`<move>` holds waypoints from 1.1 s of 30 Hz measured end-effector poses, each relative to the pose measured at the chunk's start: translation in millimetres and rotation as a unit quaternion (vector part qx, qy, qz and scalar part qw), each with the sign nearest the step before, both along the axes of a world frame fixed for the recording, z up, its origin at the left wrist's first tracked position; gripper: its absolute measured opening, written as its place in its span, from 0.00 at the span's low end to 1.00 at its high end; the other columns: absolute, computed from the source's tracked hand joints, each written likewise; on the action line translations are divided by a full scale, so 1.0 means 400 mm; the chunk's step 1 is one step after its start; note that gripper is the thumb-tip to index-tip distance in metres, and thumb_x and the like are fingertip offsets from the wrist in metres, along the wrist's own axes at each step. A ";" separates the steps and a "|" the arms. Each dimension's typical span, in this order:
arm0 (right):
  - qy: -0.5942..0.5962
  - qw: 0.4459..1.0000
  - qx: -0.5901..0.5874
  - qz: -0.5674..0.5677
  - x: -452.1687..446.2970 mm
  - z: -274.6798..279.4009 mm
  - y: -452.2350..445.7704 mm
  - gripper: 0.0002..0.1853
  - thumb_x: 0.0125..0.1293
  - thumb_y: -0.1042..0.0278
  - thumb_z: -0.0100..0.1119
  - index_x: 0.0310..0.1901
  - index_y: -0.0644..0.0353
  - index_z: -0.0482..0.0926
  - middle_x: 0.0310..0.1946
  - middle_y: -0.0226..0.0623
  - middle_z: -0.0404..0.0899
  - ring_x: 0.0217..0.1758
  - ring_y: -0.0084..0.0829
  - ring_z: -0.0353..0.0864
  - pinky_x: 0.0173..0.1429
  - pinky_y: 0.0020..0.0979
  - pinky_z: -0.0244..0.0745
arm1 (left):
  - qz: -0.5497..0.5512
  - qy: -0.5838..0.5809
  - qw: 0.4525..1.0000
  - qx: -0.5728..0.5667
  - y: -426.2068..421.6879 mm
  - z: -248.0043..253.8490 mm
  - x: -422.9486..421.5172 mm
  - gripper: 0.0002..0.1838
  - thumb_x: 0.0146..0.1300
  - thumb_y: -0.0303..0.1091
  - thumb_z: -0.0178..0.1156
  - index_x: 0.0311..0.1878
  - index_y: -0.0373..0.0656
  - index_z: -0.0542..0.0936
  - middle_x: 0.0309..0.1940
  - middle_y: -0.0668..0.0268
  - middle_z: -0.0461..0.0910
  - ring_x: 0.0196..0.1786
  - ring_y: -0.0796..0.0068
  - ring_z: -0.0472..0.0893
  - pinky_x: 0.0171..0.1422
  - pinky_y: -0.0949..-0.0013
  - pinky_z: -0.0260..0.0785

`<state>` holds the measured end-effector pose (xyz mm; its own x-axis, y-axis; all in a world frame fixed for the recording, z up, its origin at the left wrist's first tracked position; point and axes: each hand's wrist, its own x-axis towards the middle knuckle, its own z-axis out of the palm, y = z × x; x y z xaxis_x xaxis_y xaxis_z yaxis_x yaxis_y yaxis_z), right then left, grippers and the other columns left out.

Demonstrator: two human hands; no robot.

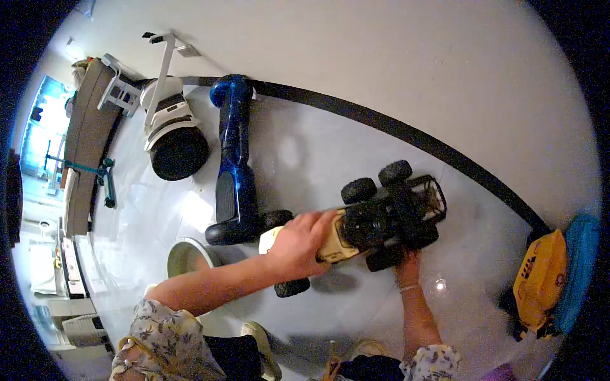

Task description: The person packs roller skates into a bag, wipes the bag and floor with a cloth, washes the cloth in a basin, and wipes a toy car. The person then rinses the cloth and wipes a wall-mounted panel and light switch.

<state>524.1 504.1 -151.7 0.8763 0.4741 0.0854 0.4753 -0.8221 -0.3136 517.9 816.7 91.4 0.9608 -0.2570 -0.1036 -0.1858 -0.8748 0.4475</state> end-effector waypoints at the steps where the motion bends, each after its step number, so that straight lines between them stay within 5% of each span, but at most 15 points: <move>1: 0.019 0.998 -0.005 -0.066 -0.058 -0.007 -0.026 0.26 0.57 0.78 0.53 0.60 0.59 0.70 0.62 0.45 0.65 0.66 0.50 0.58 0.72 0.44 0.54 | -0.009 0.000 1.000 -0.009 -0.011 -0.006 -0.007 0.52 0.35 0.40 0.74 0.66 0.39 0.59 0.51 0.50 0.71 0.54 0.47 0.72 0.59 0.54 0.67; 6: -0.026 0.987 0.047 -0.152 -0.211 -0.046 -0.115 0.20 0.65 0.80 0.47 0.58 0.60 0.73 0.59 0.43 0.69 0.63 0.39 0.66 0.68 0.34 0.60 | -0.038 -0.013 0.999 -0.031 -0.043 -0.098 -0.019 0.51 0.34 0.41 0.74 0.64 0.35 0.60 0.50 0.48 0.70 0.52 0.47 0.72 0.59 0.53 0.67; 8: 0.148 0.902 0.306 -0.265 -0.181 -0.084 -0.146 0.18 0.66 0.80 0.46 0.57 0.61 0.74 0.58 0.41 0.73 0.62 0.38 0.68 0.68 0.33 0.61 | -0.033 -0.030 0.999 -0.008 -0.060 -0.122 0.006 0.52 0.33 0.41 0.74 0.64 0.32 0.60 0.51 0.48 0.70 0.52 0.47 0.72 0.59 0.53 0.67; 11: 0.012 0.960 0.101 -0.260 -0.079 0.021 -0.153 0.15 0.68 0.79 0.48 0.55 0.65 0.75 0.56 0.40 0.74 0.59 0.33 0.72 0.64 0.33 0.65 | -0.042 -0.022 0.999 0.004 -0.097 -0.149 0.019 0.52 0.34 0.41 0.73 0.64 0.32 0.59 0.54 0.46 0.69 0.53 0.48 0.72 0.59 0.53 0.66; 12: 0.049 0.854 0.341 -0.389 -0.029 0.046 -0.142 0.15 0.68 0.78 0.48 0.55 0.66 0.75 0.54 0.40 0.75 0.56 0.32 0.74 0.61 0.32 0.68 | -0.041 -0.037 0.998 0.010 -0.103 -0.163 0.012 0.52 0.34 0.41 0.73 0.64 0.32 0.59 0.55 0.46 0.69 0.53 0.48 0.72 0.59 0.53 0.66; 13: 0.076 0.674 0.553 -0.483 0.013 0.077 -0.134 0.15 0.68 0.78 0.48 0.55 0.68 0.74 0.53 0.40 0.76 0.52 0.30 0.76 0.59 0.31 0.71 | -0.045 -0.037 0.998 -0.002 -0.111 -0.173 0.012 0.52 0.34 0.41 0.73 0.64 0.32 0.59 0.55 0.46 0.69 0.53 0.48 0.72 0.59 0.53 0.66; 19: 0.016 0.601 0.686 -0.410 0.141 0.362 -0.034 0.16 0.69 0.78 0.44 0.58 0.68 0.69 0.50 0.39 0.76 0.51 0.30 0.77 0.56 0.32 0.75 | -0.042 -0.036 0.998 -0.007 -0.111 -0.182 0.009 0.52 0.35 0.41 0.73 0.65 0.32 0.58 0.56 0.48 0.68 0.55 0.47 0.70 0.61 0.51 0.64; 22: -0.025 0.685 0.637 -0.354 0.160 0.391 -0.017 0.17 0.69 0.77 0.44 0.59 0.64 0.68 0.52 0.40 0.74 0.51 0.31 0.77 0.57 0.33 0.75 | -0.050 -0.016 0.999 -0.004 -0.104 -0.178 0.010 0.54 0.35 0.43 0.74 0.66 0.33 0.57 0.57 0.48 0.67 0.56 0.47 0.69 0.62 0.51 0.63; 24: -0.094 0.866 0.387 -0.304 0.212 0.326 -0.028 0.18 0.65 0.72 0.51 0.57 0.59 0.72 0.60 0.43 0.69 0.62 0.38 0.69 0.67 0.35 0.61 | -0.061 0.006 0.998 -0.022 -0.097 -0.170 0.015 0.56 0.34 0.43 0.76 0.67 0.32 0.56 0.58 0.47 0.65 0.57 0.46 0.68 0.63 0.51 0.62; 25: -0.082 0.915 0.286 -0.272 0.230 0.279 -0.019 0.14 0.64 0.72 0.53 0.52 0.58 0.77 0.61 0.46 0.69 0.59 0.40 0.70 0.66 0.36 0.62 | -0.068 -0.005 0.997 -0.031 -0.085 -0.179 0.016 0.58 0.33 0.43 0.76 0.68 0.32 0.55 0.58 0.47 0.65 0.57 0.46 0.68 0.64 0.51 0.62; 26: 0.022 0.894 0.352 -0.277 0.227 0.307 0.026 0.10 0.63 0.72 0.55 0.46 0.57 0.80 0.59 0.44 0.71 0.58 0.42 0.71 0.66 0.38 0.62 | -0.066 -0.005 0.997 -0.033 -0.083 -0.182 0.016 0.58 0.33 0.43 0.76 0.68 0.32 0.55 0.58 0.47 0.65 0.57 0.46 0.68 0.64 0.51 0.62; 28: -0.102 0.944 0.258 -0.176 0.186 0.321 0.069 0.09 0.62 0.75 0.54 0.42 0.55 0.82 0.53 0.37 0.77 0.55 0.41 0.72 0.61 0.36 0.67 | -0.070 0.009 0.997 -0.022 -0.088 -0.188 0.016 0.57 0.34 0.42 0.76 0.68 0.32 0.55 0.58 0.47 0.65 0.57 0.46 0.68 0.64 0.52 0.62; 33: -0.033 0.949 0.311 -0.036 0.107 0.362 0.100 0.13 0.56 0.81 0.55 0.42 0.58 0.80 0.48 0.35 0.79 0.49 0.41 0.75 0.58 0.37 0.68 | -0.075 0.005 0.996 -0.039 -0.097 -0.204 -0.004 0.55 0.35 0.40 0.74 0.66 0.30 0.56 0.56 0.46 0.66 0.56 0.47 0.69 0.63 0.53 0.64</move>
<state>566.9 544.0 -6.8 0.8872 0.2531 0.3858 0.4611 -0.5187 -0.7200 516.4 777.8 9.8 0.9103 -0.4047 -0.0872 -0.3067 -0.8007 0.5147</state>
